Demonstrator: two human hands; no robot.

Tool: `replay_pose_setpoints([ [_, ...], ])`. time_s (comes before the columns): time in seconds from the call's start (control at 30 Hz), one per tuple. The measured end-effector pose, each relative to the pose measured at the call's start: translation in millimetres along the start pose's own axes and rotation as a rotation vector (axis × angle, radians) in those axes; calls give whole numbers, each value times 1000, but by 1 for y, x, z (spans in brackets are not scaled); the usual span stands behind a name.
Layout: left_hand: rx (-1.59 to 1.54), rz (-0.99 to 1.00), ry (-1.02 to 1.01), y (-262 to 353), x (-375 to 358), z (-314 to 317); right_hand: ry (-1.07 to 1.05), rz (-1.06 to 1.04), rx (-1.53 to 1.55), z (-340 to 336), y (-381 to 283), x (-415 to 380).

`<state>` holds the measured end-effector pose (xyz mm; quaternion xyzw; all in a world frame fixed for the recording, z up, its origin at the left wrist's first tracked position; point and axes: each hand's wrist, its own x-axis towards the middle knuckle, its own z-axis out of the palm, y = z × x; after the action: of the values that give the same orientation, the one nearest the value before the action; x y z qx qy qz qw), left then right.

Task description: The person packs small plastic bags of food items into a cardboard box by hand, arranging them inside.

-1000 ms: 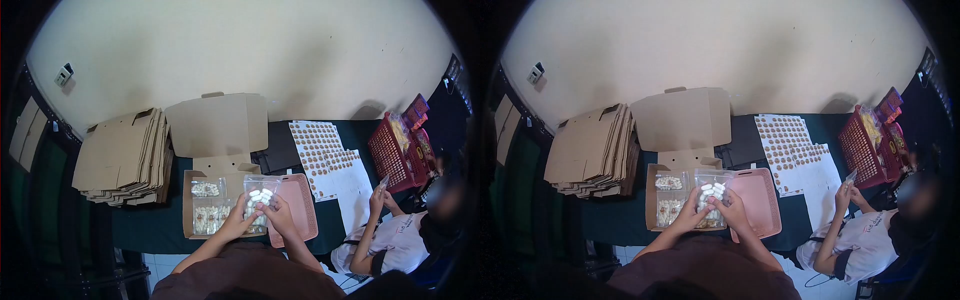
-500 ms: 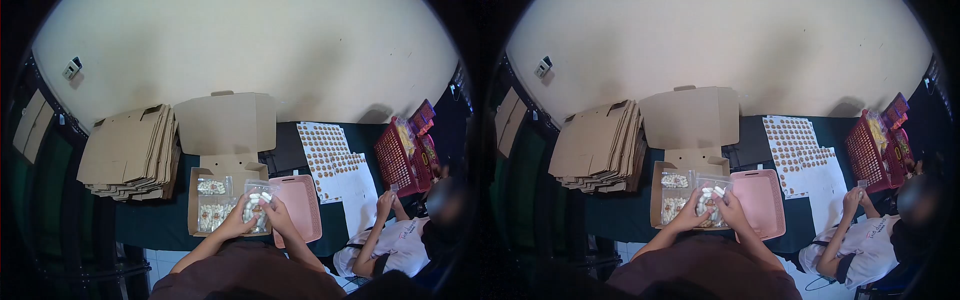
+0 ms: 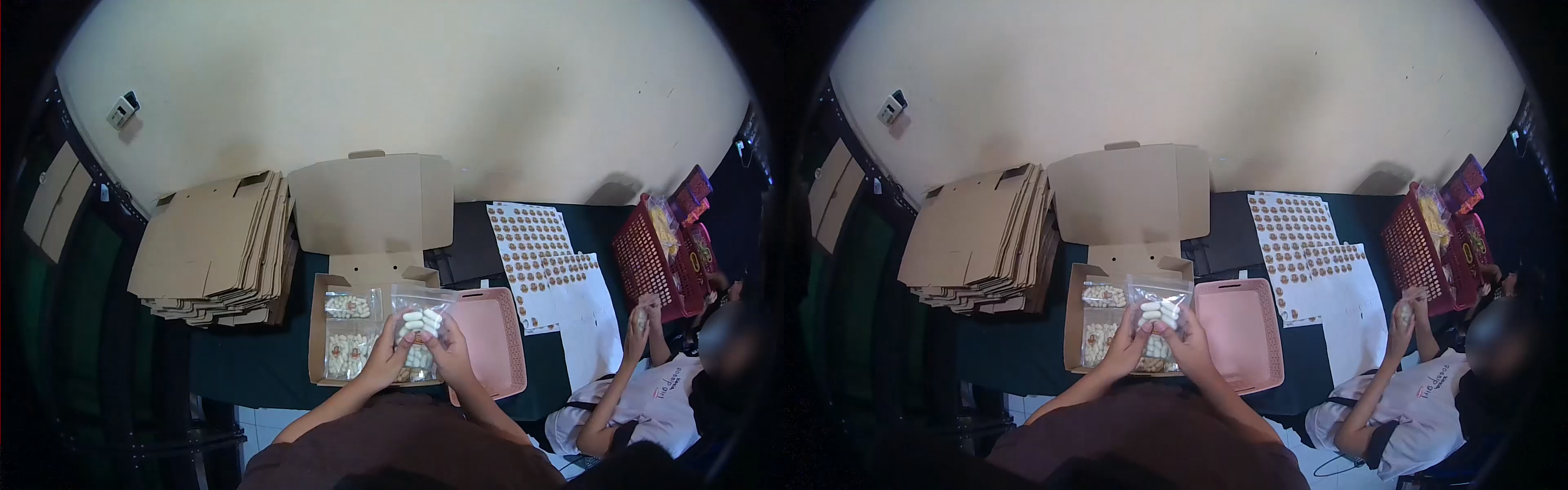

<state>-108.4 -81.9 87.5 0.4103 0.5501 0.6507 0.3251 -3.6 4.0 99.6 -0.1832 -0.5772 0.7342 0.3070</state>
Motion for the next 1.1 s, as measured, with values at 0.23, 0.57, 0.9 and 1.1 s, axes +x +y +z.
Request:
replay_pose_setpoints([
  [0.23, 103, -23, 130, 10, -9, 1, 26, 47, 19, 12, -3, -8],
  [0.57, 23, -57, 132, 8, -26, -13, -72, 93, 43, 22, 12, -9],
  [0.9, -32, -85, 136, -3, -28, -39, -198, 105, -74, 35, 24, 11],
  [1.1, -210, -180, 143, -10, -30, -49, -47, 243, -51, 37, 17, 10],
])
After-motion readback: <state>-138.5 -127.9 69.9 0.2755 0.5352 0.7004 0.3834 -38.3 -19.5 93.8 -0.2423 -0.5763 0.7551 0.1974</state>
